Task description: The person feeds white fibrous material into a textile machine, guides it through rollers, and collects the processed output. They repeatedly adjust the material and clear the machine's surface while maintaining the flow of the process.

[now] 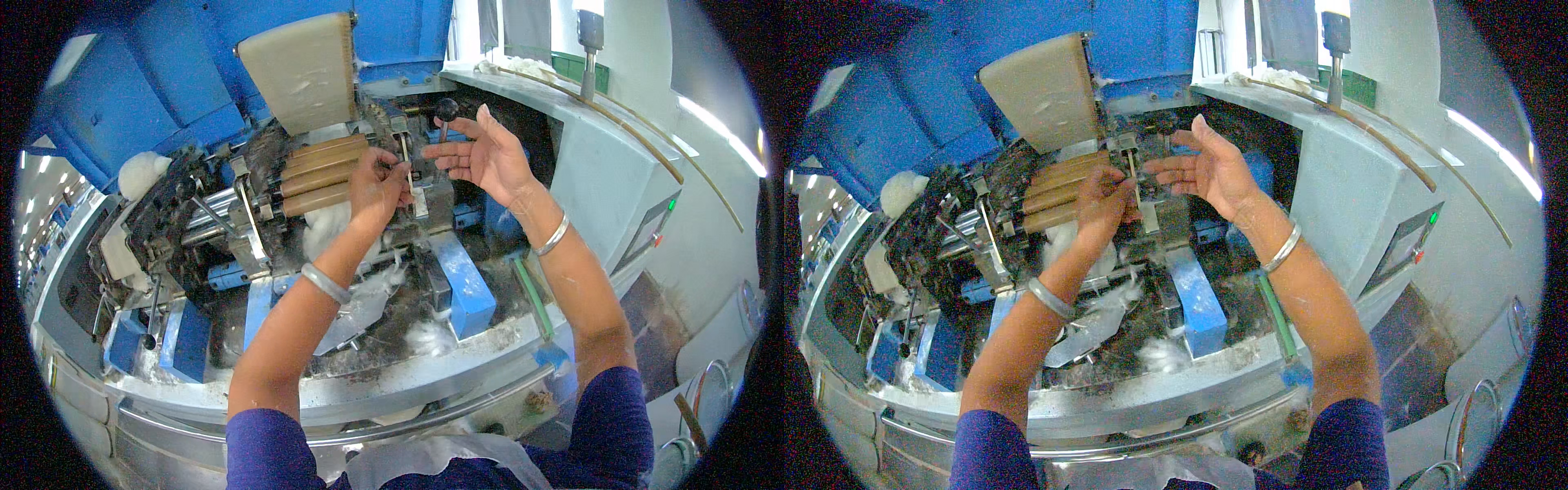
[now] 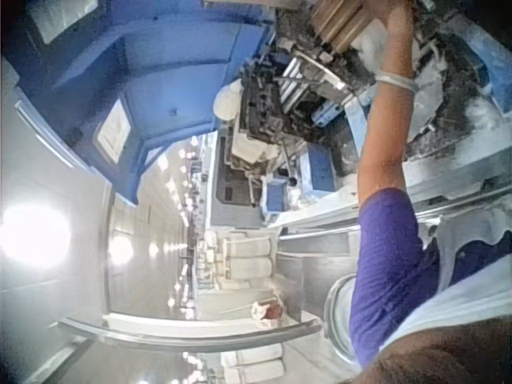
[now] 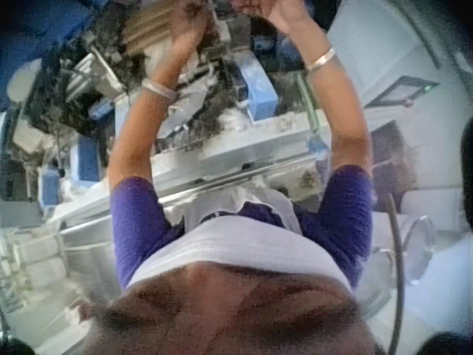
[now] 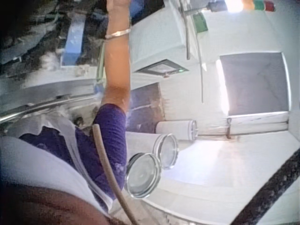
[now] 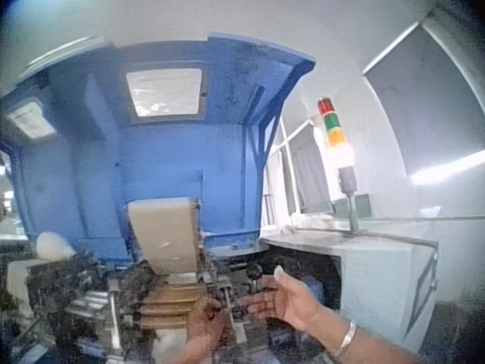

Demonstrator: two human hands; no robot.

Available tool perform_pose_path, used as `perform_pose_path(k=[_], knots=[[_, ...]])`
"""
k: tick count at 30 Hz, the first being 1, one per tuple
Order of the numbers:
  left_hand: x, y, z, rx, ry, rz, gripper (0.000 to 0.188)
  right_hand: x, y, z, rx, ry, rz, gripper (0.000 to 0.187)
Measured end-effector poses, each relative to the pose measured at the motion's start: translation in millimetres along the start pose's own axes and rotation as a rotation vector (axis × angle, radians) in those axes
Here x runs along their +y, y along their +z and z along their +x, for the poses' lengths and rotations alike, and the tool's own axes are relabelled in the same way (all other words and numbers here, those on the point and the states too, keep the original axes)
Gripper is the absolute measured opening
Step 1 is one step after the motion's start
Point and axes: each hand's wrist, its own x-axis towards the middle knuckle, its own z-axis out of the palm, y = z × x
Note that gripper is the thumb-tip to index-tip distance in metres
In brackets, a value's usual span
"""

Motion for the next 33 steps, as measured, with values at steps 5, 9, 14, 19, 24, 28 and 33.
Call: perform_pose_path(k=[5,9,14,19,24,28,33], knots=[[7,-12,-3,-0.108,-0.043,0.222,0.017,5,-6,4,0.137,-0.056,-0.262,0.062],[60,-61,-27,-0.116,0.691,0.925,0.021,-6,-6,19,0.546,-0.271,-0.663,0.067],[152,-185,-11,0.438,1.125,1.76,0.031,-38,22,47,-0.067,-0.298,-0.733,0.062],[168,-221,-17,-0.019,0.043,1.051,0.056,-45,51,21,-0.246,0.055,-1.0,0.059],[149,-213,-72,0.263,0.097,0.838,0.056,-18,46,-27,-0.087,0.01,-0.963,0.057],[136,-204,-100,0.349,0.189,0.832,0.055,17,41,-59,-0.026,-0.336,-1.172,0.061],[108,-182,-145,0.494,0.315,0.795,0.048,81,39,-100,0.096,-0.544,-1.035,0.044]])
